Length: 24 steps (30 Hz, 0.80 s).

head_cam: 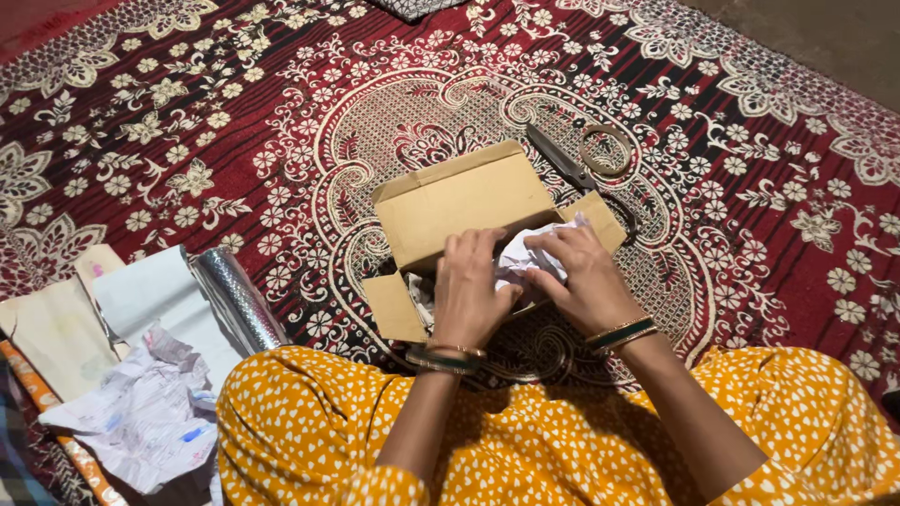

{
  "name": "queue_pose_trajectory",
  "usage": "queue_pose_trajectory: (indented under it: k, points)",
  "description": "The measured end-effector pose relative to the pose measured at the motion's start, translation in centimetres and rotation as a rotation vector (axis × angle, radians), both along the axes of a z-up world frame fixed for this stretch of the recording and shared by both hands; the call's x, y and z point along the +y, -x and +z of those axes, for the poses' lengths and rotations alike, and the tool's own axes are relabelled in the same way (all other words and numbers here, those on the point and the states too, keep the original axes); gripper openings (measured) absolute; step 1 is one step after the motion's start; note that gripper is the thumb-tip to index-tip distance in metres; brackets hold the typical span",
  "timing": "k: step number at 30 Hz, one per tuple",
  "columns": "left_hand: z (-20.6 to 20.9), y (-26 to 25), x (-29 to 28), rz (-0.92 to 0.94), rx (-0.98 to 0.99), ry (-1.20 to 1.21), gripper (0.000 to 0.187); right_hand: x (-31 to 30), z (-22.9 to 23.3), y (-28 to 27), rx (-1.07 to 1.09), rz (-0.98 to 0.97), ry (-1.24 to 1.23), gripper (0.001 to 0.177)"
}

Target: The person places two small ceramic figurines into a cardboard box, adds crumpled newspaper and paper for cushioning, closes the box, and secures it with tape. Scissors are used to cut the tape.

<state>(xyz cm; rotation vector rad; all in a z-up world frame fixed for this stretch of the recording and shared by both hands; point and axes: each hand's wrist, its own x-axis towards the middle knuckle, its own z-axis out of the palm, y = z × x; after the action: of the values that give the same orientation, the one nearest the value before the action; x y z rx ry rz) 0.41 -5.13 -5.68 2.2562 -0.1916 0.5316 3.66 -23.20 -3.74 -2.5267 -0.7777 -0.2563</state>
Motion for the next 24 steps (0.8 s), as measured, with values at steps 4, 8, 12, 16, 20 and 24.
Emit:
queue_pose_trajectory:
  k: [4,8,12,16,20,24]
  points:
    - [0.6,2.1,0.2,0.125,0.253,0.098,0.05,-0.6,-1.1,0.2,0.036,0.038,-0.083,0.029]
    - [0.4,1.4,-0.7,0.123,0.373,-0.022,0.048,-0.3,-1.2,0.1,0.339,-0.114,-0.071,0.03]
    - [-0.7,-0.3,-1.6,0.133,0.225,-0.079,0.037,-0.1,-0.8,0.4,0.163,-0.109,0.046,0.026]
    - [-1.8,-0.9,-2.0,0.136,0.106,-0.076,0.042,-0.2,-0.3,0.7,-0.033,-0.148,0.244,0.018]
    - [-2.8,-0.9,-2.0,0.103,0.184,0.018,0.039,-0.9,-0.7,-0.4,0.021,-0.093,0.256,0.017]
    - [-3.2,-0.3,-1.9,0.047,0.294,0.06,0.043,0.5,-1.8,-1.9,0.175,-0.166,0.358,0.024]
